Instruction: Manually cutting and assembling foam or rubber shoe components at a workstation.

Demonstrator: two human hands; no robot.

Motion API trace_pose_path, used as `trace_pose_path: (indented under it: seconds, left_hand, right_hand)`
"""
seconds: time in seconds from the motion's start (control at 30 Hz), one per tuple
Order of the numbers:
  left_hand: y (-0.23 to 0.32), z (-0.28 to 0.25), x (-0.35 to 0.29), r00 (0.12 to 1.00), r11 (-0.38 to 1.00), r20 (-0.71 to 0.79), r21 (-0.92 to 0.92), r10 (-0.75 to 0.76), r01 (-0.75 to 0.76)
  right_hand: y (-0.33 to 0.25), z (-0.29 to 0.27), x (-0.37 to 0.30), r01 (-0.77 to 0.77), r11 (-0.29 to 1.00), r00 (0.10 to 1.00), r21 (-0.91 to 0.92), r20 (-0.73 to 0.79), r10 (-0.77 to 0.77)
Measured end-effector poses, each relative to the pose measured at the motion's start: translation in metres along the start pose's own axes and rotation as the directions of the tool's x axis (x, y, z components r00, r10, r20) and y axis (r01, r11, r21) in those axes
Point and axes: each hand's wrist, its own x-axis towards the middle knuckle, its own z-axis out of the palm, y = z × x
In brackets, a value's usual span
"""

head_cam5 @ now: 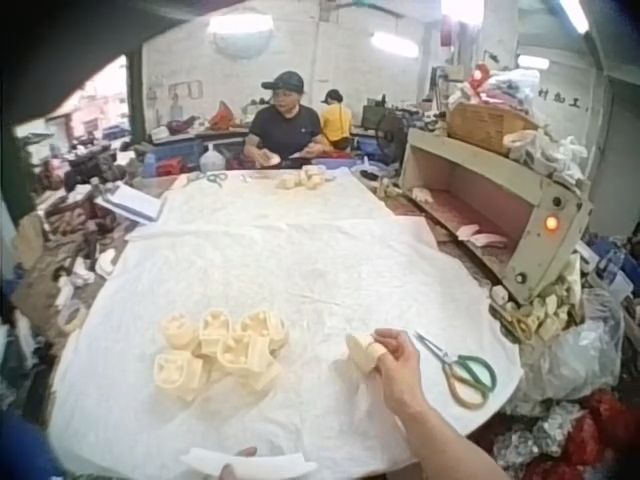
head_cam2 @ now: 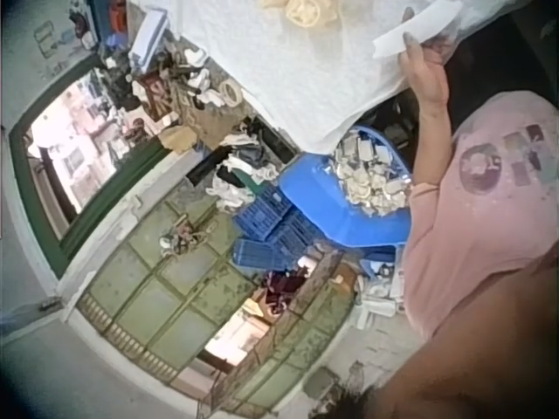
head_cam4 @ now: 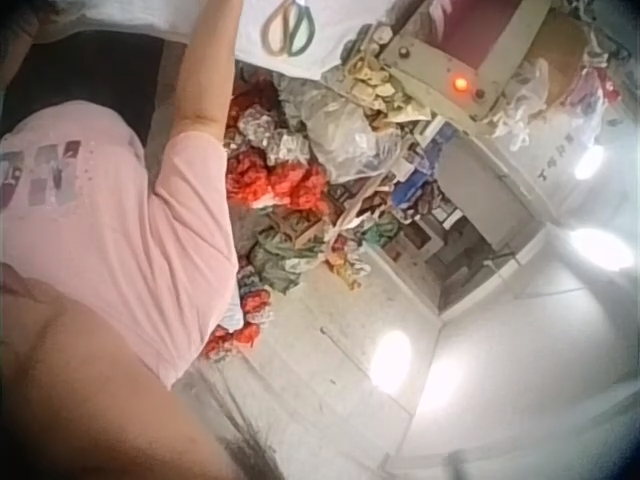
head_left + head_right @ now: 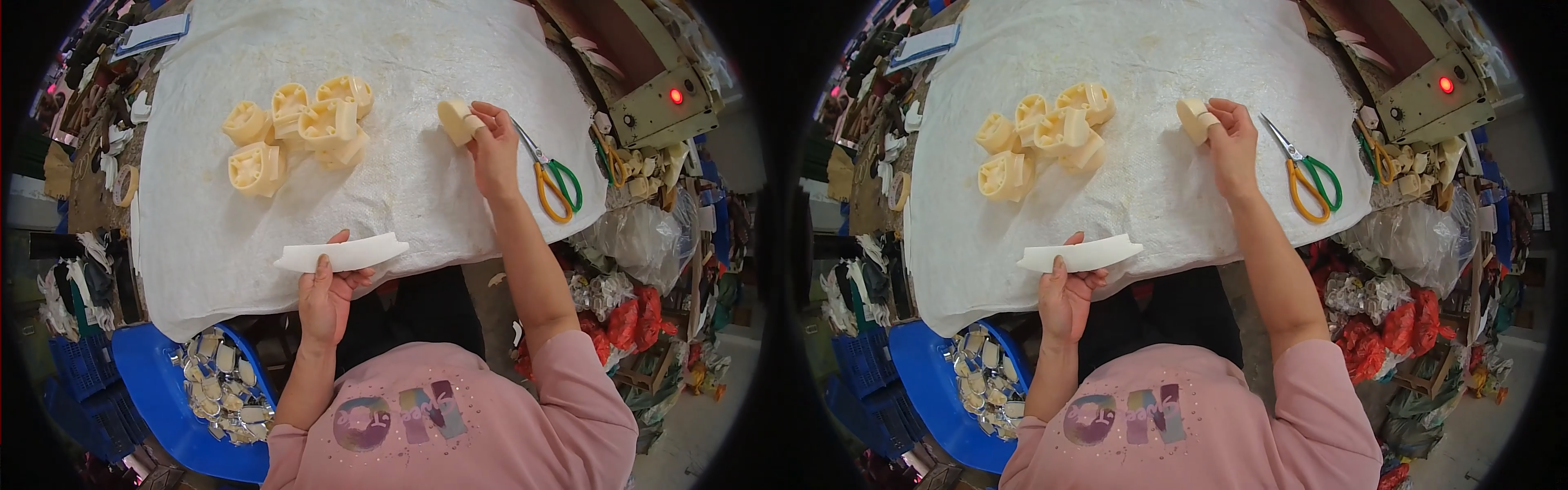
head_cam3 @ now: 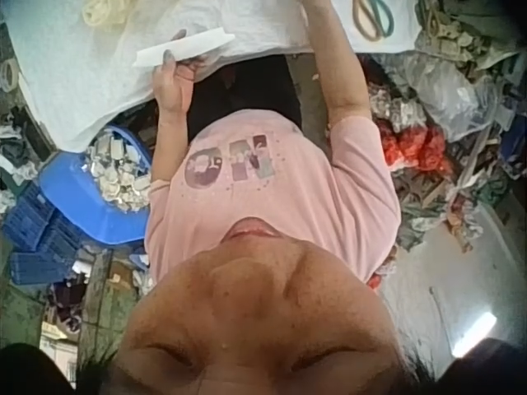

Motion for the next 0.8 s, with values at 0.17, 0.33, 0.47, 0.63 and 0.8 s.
trace_pose_path:
  seconds: [0.17,0.33,0.47,0.63,0.8]
  left_hand:
    - [-0.002,0.0,0.0,0.999,0.998,0.004,0.051,0.046,-0.046]
    - [-0.003,-0.001,0.0,0.998,0.998,0.028,-0.014,0.053,-0.053]
    - [-0.001,0.004,-0.001,0.998,0.998,-0.024,-0.036,0.052,-0.053]
    - [-0.001,0.003,-0.002,0.998,0.997,-0.005,-0.042,0.061,-0.061]
    - [-0.002,0.005,-0.006,0.999,0.998,0.008,-0.043,0.049,-0.049]
  right_hand:
    - [-0.05,-0.013,-0.042,0.394,0.664,0.861,-0.636,0.508,-0.024]
    - [-0.053,-0.004,-0.07,0.529,0.246,0.814,-0.812,0.568,0.123]
    - [-0.036,-0.007,-0.069,0.473,0.213,0.878,-0.855,0.478,-0.03]
    - [-0.031,-0.029,-0.08,0.417,0.403,0.888,-0.815,0.46,0.011]
    - [-0.031,-0.04,-0.09,0.477,0.66,0.816,-0.581,0.571,-0.088]
